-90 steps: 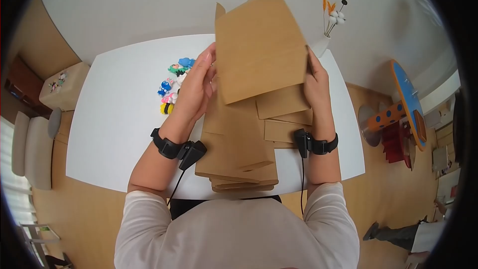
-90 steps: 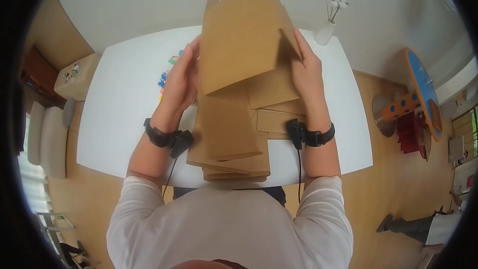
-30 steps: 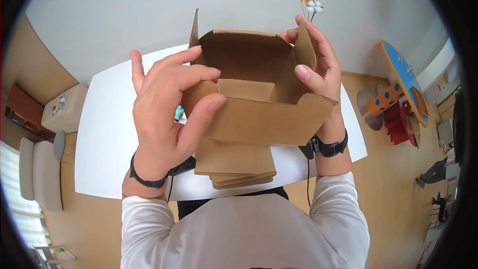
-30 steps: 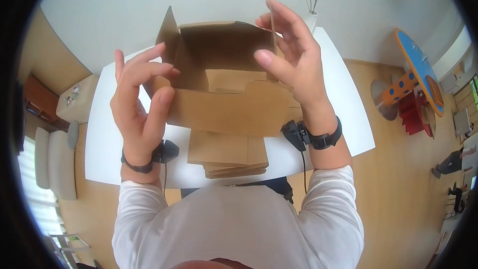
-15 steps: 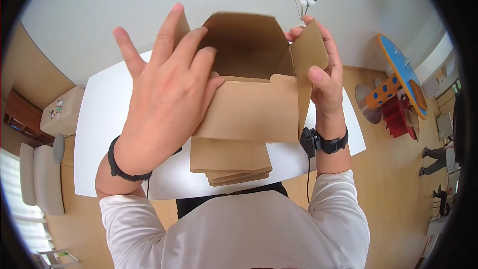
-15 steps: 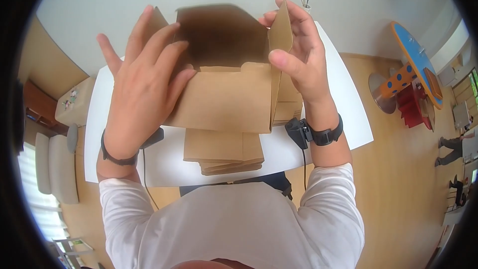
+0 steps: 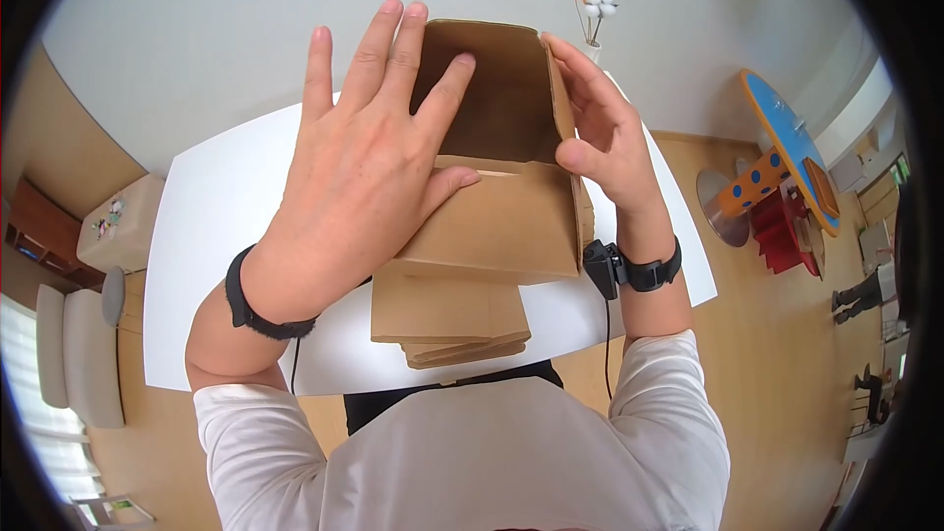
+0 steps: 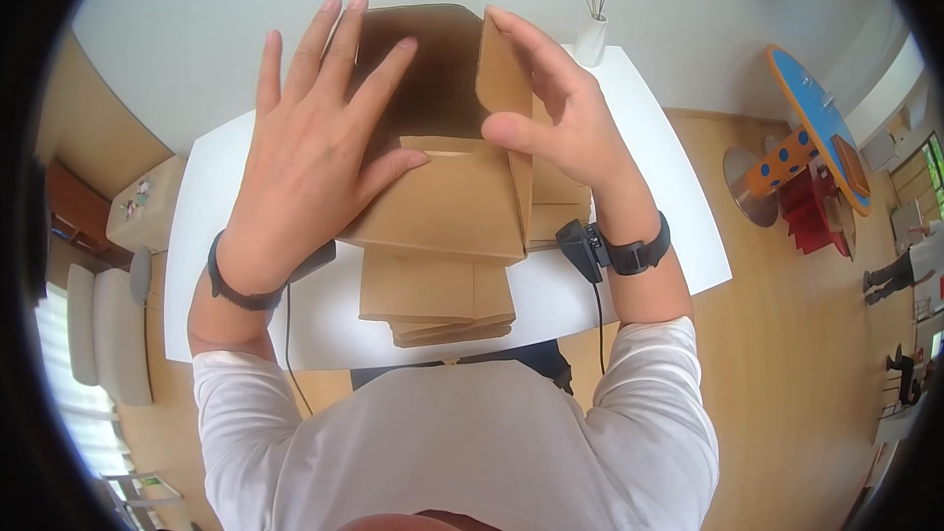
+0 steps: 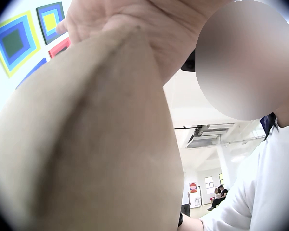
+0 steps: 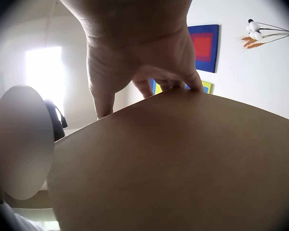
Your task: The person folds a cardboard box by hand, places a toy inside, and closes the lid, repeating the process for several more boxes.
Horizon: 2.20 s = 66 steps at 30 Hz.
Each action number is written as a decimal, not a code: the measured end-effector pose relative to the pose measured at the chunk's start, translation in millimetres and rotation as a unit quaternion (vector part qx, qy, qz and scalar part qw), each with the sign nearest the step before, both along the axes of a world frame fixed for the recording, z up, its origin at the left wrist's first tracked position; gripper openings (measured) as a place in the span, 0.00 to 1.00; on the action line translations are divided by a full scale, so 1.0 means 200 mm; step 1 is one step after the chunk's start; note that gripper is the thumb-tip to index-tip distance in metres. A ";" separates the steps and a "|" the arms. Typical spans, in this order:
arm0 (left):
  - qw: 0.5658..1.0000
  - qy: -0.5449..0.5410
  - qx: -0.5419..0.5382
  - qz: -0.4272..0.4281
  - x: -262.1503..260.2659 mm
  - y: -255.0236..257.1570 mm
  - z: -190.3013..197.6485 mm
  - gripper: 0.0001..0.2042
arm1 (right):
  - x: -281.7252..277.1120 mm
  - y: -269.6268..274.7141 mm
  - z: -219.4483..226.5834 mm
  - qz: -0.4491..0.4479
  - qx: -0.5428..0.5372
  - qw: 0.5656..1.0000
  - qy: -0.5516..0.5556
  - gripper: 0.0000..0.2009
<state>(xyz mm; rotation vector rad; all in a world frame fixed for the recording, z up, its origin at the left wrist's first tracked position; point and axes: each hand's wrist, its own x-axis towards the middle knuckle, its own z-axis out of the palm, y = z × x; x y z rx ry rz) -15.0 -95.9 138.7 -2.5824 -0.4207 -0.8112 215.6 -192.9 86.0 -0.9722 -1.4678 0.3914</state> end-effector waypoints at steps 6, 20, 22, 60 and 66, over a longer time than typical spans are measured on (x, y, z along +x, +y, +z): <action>1.000 0.003 -0.003 -0.007 0.01 0.02 -0.01 0.39 | -0.01 0.07 0.03 -0.045 0.024 0.997 0.059 0.25; 0.955 -0.005 -0.239 -0.175 -0.07 0.05 -0.09 0.35 | 0.06 0.17 0.31 -0.147 -0.149 0.974 -0.085 0.07; 0.961 0.018 -0.217 -0.172 -0.09 0.06 -0.14 0.35 | 0.11 0.20 0.33 -0.150 -0.183 0.965 -0.111 0.09; 0.936 -0.072 -0.256 -0.230 -0.18 0.01 -0.31 0.27 | 0.17 0.23 0.10 0.066 -0.106 0.978 -0.167 0.18; 0.932 -0.090 -0.249 -0.249 -0.17 0.03 -0.35 0.26 | 0.17 0.20 0.26 0.108 -0.193 0.952 -0.210 0.27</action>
